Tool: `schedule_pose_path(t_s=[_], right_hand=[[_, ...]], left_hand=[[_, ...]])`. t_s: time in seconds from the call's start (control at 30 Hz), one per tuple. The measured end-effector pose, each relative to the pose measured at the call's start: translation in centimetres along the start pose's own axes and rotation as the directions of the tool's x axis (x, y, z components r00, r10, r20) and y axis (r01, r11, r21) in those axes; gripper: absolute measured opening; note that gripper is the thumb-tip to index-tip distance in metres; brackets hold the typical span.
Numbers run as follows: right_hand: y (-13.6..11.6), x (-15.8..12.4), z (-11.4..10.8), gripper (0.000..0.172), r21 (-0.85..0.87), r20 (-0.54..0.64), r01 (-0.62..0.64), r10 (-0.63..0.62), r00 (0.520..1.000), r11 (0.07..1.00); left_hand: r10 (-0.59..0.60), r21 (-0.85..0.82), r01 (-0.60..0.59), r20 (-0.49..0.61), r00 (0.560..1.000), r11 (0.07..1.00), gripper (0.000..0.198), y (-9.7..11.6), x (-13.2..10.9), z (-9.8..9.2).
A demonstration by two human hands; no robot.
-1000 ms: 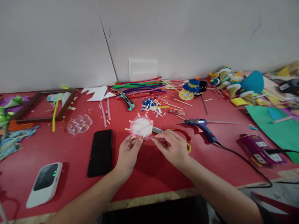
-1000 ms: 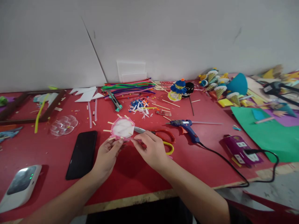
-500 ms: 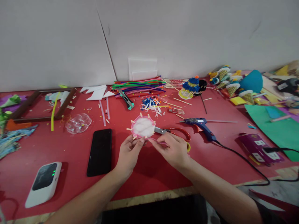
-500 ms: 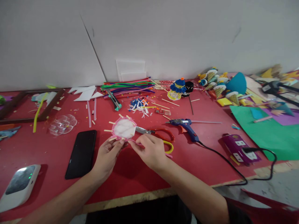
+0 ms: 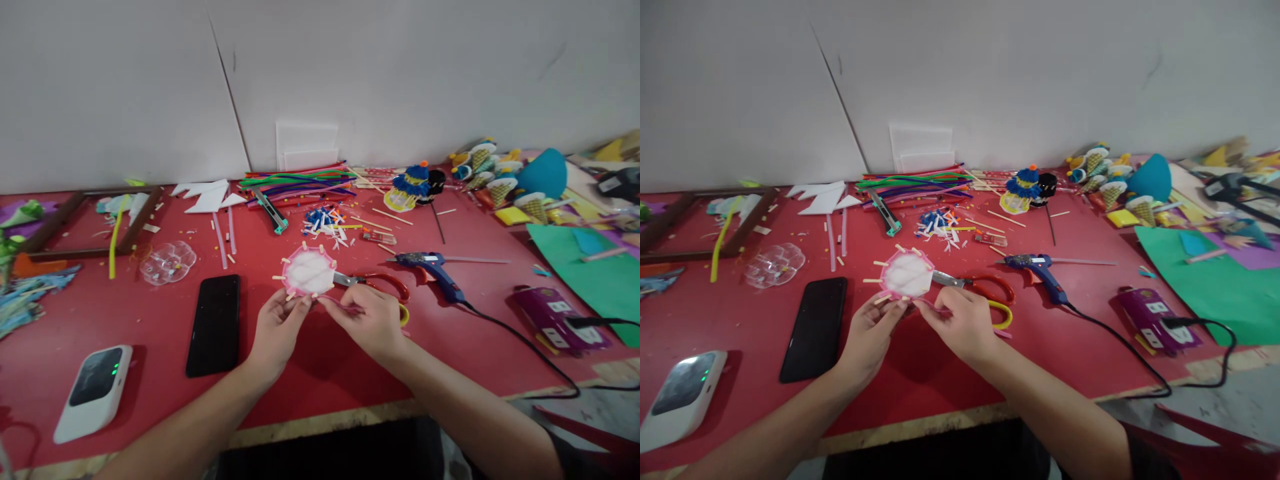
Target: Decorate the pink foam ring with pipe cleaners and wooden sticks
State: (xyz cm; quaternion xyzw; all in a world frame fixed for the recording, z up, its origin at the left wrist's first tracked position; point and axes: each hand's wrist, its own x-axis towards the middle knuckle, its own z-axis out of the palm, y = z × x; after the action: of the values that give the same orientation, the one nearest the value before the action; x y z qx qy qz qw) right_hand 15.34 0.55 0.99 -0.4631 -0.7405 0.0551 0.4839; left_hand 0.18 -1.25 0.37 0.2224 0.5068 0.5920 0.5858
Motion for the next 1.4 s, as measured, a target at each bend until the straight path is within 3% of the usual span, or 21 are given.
schedule_pose_path(t_s=[0.47, 0.63, 0.9, 1.0, 1.13, 1.4], right_hand=[[0.6, -0.1, 0.2, 0.036, 0.076, 0.055, -0.109, 0.105, 0.993, 0.991], [0.6, 0.2, -0.1, 0.030, 0.099, 0.063, -0.089, 0.083, 0.995, 0.991], [0.7, 0.7, -0.4, 0.011, 0.145, 0.098, -0.091, 0.077, 0.992, 0.985], [0.8, 0.8, -0.5, 0.000, 0.214, 0.107, -0.094, 0.073, 0.992, 0.972], [1.1, 1.1, -0.7, 0.008, 0.297, 0.129, -0.058, 0.021, 0.991, 0.953], [1.9, 1.7, -0.9, 0.009, 0.422, 0.201, -0.088, 0.002, 0.980, 0.902]], left_hand=[[0.011, 0.045, -0.011, 0.014, 1.000, 0.999, 0.039, 0.3, -0.2, 0.2], [0.016, 0.047, -0.017, 0.025, 1.000, 0.999, 0.036, 0.4, -0.2, 0.1], [0.039, 0.004, -0.040, 0.069, 0.997, 0.999, 0.034, 0.3, 0.0, -0.2], [0.036, 0.003, -0.036, 0.037, 0.999, 0.999, 0.036, 0.5, 0.1, -0.3], [0.000, -0.003, 0.001, 0.014, 1.000, 1.000, 0.038, 0.9, 0.2, -0.1], [-0.008, 0.021, 0.006, 0.100, 0.995, 1.000, 0.029, 1.2, 0.3, -0.3]])
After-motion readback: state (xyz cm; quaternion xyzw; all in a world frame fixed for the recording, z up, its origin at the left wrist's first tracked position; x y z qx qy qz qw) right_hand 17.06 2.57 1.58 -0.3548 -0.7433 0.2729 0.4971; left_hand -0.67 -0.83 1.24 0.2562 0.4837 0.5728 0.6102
